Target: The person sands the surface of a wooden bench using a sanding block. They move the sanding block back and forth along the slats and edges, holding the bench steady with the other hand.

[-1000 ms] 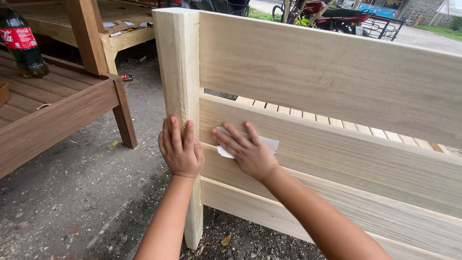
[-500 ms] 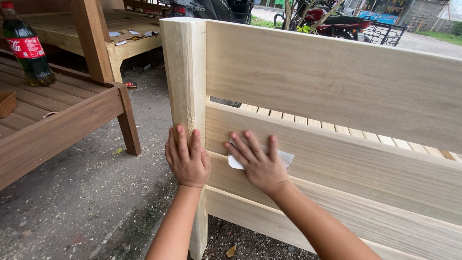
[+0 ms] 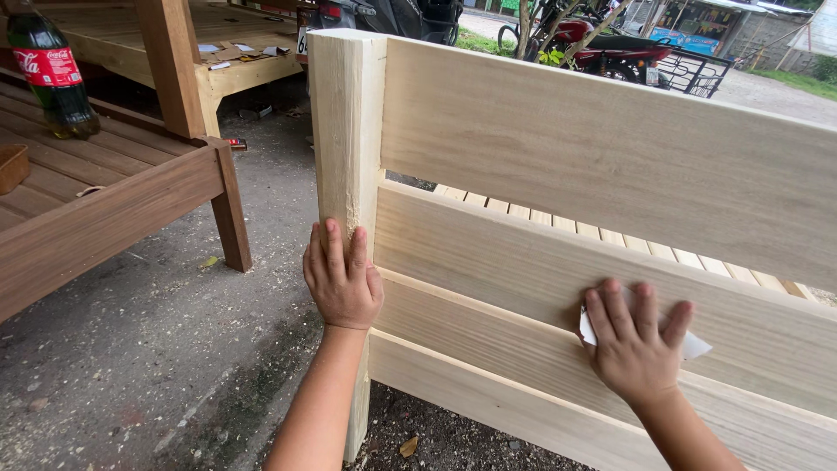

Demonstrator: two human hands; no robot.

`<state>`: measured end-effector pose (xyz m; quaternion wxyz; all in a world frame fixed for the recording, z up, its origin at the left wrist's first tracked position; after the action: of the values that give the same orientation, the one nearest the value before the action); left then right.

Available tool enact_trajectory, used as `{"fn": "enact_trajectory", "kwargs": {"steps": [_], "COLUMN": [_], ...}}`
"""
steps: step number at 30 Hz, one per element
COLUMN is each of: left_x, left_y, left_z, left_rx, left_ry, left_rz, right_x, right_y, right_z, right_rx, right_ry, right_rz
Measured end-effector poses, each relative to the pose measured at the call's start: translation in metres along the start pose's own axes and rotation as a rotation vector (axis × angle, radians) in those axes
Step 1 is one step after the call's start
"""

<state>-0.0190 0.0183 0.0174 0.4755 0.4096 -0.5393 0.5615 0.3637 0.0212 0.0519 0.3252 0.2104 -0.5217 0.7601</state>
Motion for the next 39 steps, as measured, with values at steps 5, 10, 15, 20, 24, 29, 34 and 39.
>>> {"fn": "enact_trajectory", "kwargs": {"steps": [5,10,15,20,24,29,34,39], "left_x": [0.0,-0.001,0.0,-0.001,-0.004,-0.006,0.004,0.015], "left_y": [0.002,0.004,0.008,0.011,0.013,0.015,0.01,-0.014], "left_z": [-0.002,-0.005,-0.007,-0.009,-0.013,-0.013,-0.003,0.023], "left_rx": [-0.068,-0.114,-0.151,-0.181,-0.17,-0.168,-0.166,-0.139], "left_ry": [0.004,0.008,-0.001,0.002,0.026,0.021,0.019,0.067], "left_rz": [-0.002,-0.005,0.01,0.02,0.04,0.029,0.017,0.136], "right_x": [0.112,0.175,0.188,0.191,0.187,0.181,0.167,0.167], "right_y": [0.075,0.135,0.151,0.17,0.167,0.13,0.105,0.09], "right_z": [-0.023,-0.016,-0.013,-0.024,-0.022,-0.004,0.021,0.037], "right_rx": [0.015,-0.002,-0.007,0.05,-0.04,0.07,0.287,0.438], "right_ry": [-0.097,-0.109,-0.158,-0.086,-0.071,-0.206,-0.272,-0.35], "right_rz": [-0.065,-0.026,0.02,0.17,0.226,-0.005,-0.257,-0.352]}}
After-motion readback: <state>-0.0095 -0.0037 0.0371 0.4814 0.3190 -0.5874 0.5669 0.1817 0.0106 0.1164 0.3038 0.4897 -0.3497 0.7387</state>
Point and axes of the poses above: each hand's wrist, its own x-axis towards the middle knuckle, its own z-axis out of the back of the hand, y = z × x, the point moved 4 cm from there along x, towards the middle knuckle, and after that the axes turned 7 degrees about z, right-handed, at the moved point
